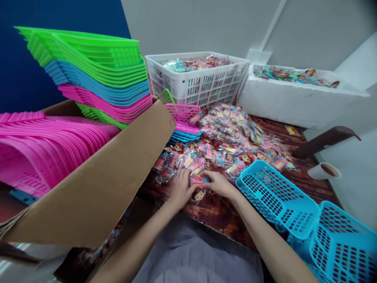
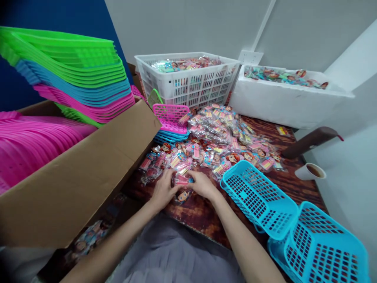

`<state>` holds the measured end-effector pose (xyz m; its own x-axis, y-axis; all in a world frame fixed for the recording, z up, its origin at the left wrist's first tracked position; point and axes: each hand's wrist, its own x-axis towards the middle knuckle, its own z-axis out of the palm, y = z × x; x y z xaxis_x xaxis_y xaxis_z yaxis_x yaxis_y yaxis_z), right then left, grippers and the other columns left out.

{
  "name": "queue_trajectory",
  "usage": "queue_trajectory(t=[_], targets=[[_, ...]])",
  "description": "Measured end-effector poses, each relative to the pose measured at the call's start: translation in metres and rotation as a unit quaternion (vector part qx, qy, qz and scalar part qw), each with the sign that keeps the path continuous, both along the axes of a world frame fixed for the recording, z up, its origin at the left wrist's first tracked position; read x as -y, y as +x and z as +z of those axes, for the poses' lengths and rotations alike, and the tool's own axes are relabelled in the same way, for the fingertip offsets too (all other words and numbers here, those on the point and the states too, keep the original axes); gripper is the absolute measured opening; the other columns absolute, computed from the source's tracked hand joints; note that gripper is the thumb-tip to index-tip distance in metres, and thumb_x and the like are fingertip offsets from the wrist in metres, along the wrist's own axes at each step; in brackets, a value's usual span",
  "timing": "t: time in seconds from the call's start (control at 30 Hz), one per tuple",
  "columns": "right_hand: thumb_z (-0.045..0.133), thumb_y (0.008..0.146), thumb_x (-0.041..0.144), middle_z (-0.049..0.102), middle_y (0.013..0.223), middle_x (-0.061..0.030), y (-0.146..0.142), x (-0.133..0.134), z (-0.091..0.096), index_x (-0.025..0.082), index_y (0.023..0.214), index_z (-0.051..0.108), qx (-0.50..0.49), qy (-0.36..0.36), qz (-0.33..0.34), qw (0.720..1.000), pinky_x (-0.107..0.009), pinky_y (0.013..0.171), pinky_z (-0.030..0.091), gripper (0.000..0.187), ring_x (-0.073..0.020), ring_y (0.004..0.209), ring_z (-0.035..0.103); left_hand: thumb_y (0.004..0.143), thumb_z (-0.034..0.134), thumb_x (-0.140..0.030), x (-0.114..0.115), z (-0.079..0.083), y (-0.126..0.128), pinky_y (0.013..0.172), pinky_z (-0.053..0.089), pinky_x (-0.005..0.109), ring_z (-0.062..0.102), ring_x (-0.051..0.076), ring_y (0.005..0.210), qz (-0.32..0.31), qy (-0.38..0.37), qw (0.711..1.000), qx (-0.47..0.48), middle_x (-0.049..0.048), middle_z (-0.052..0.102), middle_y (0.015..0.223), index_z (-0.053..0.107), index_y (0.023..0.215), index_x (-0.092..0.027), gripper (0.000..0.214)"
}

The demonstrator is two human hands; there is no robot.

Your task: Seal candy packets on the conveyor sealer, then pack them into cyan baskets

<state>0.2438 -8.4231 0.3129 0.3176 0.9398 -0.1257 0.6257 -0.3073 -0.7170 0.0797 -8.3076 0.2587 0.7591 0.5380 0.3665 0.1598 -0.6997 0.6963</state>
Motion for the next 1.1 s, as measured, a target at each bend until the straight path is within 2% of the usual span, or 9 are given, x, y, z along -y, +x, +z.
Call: queue_trajectory(t=[0.17, 0.3, 0.37, 0.47, 0.57, 0.67, 0.87, 1.0, 1.1], targets=[[0.069, 0.068, 0.023, 0.072, 0.105, -0.0045, 0.009, 0.006, -0.016, 0.019, 0.096, 0.066, -0.060, 0.072, -0.143, 0.985, -0.036, 0.093, 0.047, 0.028, -0.0235, 0.101, 0.065, 0.080, 0.065, -0.013, -0.001, -0.007, -0.015, 0.078, 0.050, 0.033, 0.062, 0.019, 0.081, -0.006, -0.169, 0.986, 0.005, 0.0035, 0.063, 0.098, 0.050, 0.131, -0.021, 0.054], [0.072, 0.065, 0.031, 0.073, 0.101, -0.0051, 0.005, 0.009, -0.021, 0.018, 0.096, 0.064, -0.136, 0.083, -0.155, 0.975, -0.035, 0.085, 0.051, 0.034, -0.0234, 0.094, 0.066, 0.077, 0.075, -0.026, 0.004, -0.003, -0.019, 0.076, 0.051, 0.035, 0.063, 0.020, 0.076, 0.020, -0.234, 0.972, -0.030, 0.0041, 0.066, 0.098, 0.054, 0.125, -0.020, 0.053], [0.072, 0.068, 0.031, 0.073, 0.100, -0.0048, -0.004, 0.010, -0.018, 0.018, 0.098, 0.065, -0.148, 0.068, -0.125, 0.979, -0.034, 0.083, 0.051, 0.034, -0.0232, 0.092, 0.066, 0.075, 0.078, -0.028, 0.007, 0.004, -0.018, 0.092, 0.049, 0.040, 0.062, 0.026, 0.105, 0.043, -0.198, 0.979, -0.010, 0.0113, 0.061, 0.125, 0.049, 0.131, -0.019, 0.064], [0.066, 0.076, 0.026, 0.073, 0.102, -0.0035, -0.021, 0.009, -0.004, 0.020, 0.100, 0.067, -0.076, 0.045, -0.050, 0.995, -0.033, 0.089, 0.048, 0.024, -0.0226, 0.098, 0.066, 0.079, 0.073, -0.019, 0.010, 0.017, -0.018, 0.113, 0.033, 0.045, 0.031, 0.031, 0.142, 0.034, -0.064, 0.997, 0.034, 0.0169, 0.034, 0.153, 0.028, 0.148, -0.020, 0.083], [0.062, 0.082, 0.021, 0.072, 0.108, -0.0050, -0.037, 0.010, 0.011, 0.022, 0.110, 0.065, 0.050, 0.023, 0.005, 0.998, -0.033, 0.091, 0.045, 0.029, -0.0237, 0.104, 0.064, 0.085, 0.061, -0.011, 0.007, 0.029, -0.020, 0.109, 0.035, 0.048, 0.040, 0.031, 0.135, -0.068, 0.102, 0.992, -0.036, 0.0166, 0.047, 0.142, 0.022, 0.152, -0.020, 0.078], [0.065, 0.078, 0.018, 0.071, 0.107, -0.0099, -0.044, 0.015, 0.019, 0.019, 0.124, 0.056, 0.145, -0.044, 0.015, 0.988, -0.032, 0.082, 0.044, 0.047, -0.0272, 0.100, 0.065, 0.086, 0.057, -0.010, 0.000, 0.036, -0.024, 0.090, 0.045, 0.041, 0.058, 0.029, 0.104, -0.128, 0.163, 0.971, -0.122, 0.0117, 0.064, 0.108, 0.050, 0.132, -0.015, 0.047], [0.055, 0.080, 0.020, 0.066, 0.078, -0.0019, -0.032, 0.032, 0.014, 0.019, 0.081, 0.060, 0.024, -0.037, -0.026, 0.999, -0.027, 0.068, 0.040, 0.005, -0.0184, 0.076, 0.061, 0.084, 0.062, -0.013, -0.013, 0.037, -0.035, 0.072, 0.042, 0.029, 0.059, 0.020, 0.085, -0.123, 0.005, 0.987, -0.102, 0.0019, 0.064, 0.090, 0.058, 0.090, -0.020, 0.010], [0.054, 0.081, 0.026, 0.060, 0.069, 0.0017, -0.030, 0.030, 0.020, 0.020, 0.074, 0.059, -0.069, 0.003, -0.020, 0.997, -0.026, 0.063, 0.038, 0.011, -0.0150, 0.067, 0.054, 0.076, 0.070, -0.015, -0.014, 0.048, -0.036, 0.068, 0.039, 0.028, 0.056, 0.020, 0.079, -0.153, -0.039, 0.979, -0.129, 0.0014, 0.060, 0.085, 0.056, 0.074, -0.020, 0.015], [0.056, 0.082, 0.033, 0.058, 0.066, 0.0018, -0.029, 0.017, 0.030, 0.019, 0.070, 0.061, -0.066, 0.034, -0.016, 0.997, -0.025, 0.060, 0.036, 0.019, -0.0138, 0.065, 0.050, 0.075, 0.069, -0.017, -0.014, 0.057, -0.032, 0.075, 0.042, 0.030, 0.057, 0.021, 0.085, -0.179, -0.097, 0.972, -0.121, 0.0030, 0.063, 0.090, 0.062, 0.086, -0.020, 0.014]])
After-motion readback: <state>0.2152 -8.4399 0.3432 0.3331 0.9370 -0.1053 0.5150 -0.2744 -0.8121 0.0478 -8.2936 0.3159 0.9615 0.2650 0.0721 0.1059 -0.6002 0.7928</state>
